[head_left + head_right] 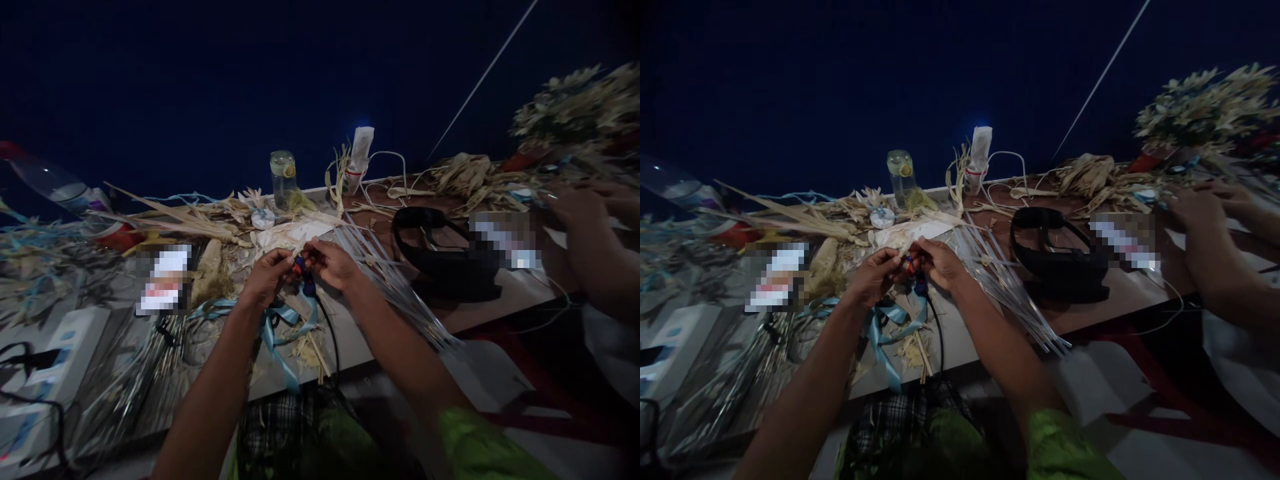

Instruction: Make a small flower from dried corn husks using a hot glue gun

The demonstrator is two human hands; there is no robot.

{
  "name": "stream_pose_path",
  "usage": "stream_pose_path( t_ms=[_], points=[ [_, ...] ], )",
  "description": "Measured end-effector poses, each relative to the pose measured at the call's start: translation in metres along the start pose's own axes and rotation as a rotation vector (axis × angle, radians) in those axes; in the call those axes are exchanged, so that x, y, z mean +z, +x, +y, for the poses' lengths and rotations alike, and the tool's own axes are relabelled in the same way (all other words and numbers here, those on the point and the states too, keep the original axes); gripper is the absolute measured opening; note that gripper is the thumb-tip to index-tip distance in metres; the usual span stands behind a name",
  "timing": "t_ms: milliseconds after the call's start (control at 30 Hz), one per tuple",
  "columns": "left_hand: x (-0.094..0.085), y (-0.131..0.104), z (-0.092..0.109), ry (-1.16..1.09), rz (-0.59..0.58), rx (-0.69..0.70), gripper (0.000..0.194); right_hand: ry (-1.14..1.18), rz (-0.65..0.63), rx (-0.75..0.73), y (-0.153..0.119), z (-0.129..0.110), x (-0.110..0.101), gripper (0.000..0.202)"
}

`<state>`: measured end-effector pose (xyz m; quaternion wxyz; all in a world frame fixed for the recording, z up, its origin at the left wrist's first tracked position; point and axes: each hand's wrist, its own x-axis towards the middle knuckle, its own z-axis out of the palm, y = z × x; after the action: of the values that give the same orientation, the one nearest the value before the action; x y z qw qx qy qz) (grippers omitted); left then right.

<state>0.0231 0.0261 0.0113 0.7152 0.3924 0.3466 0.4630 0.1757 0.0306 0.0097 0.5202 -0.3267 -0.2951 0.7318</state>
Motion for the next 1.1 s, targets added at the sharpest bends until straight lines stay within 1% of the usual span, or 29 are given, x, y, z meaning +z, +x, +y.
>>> stream_pose_path(
  t_ms=[100,167,267,467,700,833,1100],
  points=[
    [0.001,0.000,-0.001,-0.009,0.030,0.036,0.022,-0.021,-0.050,-0.028,-0.003,0.000,0.003,0.017],
    [0.002,0.000,-0.001,0.011,0.056,0.061,0.022,-0.035,-0.065,-0.033,-0.005,0.000,0.006,0.018],
    [0.003,0.000,-0.002,0.048,0.096,0.088,0.023,-0.051,-0.063,-0.033,-0.005,0.001,0.007,0.020],
    [0.006,-0.002,0.000,0.095,0.139,0.083,0.022,-0.092,-0.076,-0.086,0.000,0.010,0.005,0.023],
    [0.009,-0.003,-0.001,0.162,0.150,0.079,0.023,-0.200,0.021,-0.187,0.002,0.016,0.010,0.022],
    [0.009,-0.001,-0.003,0.222,0.174,0.107,0.022,-0.220,0.045,-0.183,0.002,0.018,0.012,0.024],
    [0.006,0.002,-0.011,0.389,0.163,0.201,0.018,-0.229,0.075,-0.168,0.002,0.021,0.012,0.022]
  ],
)
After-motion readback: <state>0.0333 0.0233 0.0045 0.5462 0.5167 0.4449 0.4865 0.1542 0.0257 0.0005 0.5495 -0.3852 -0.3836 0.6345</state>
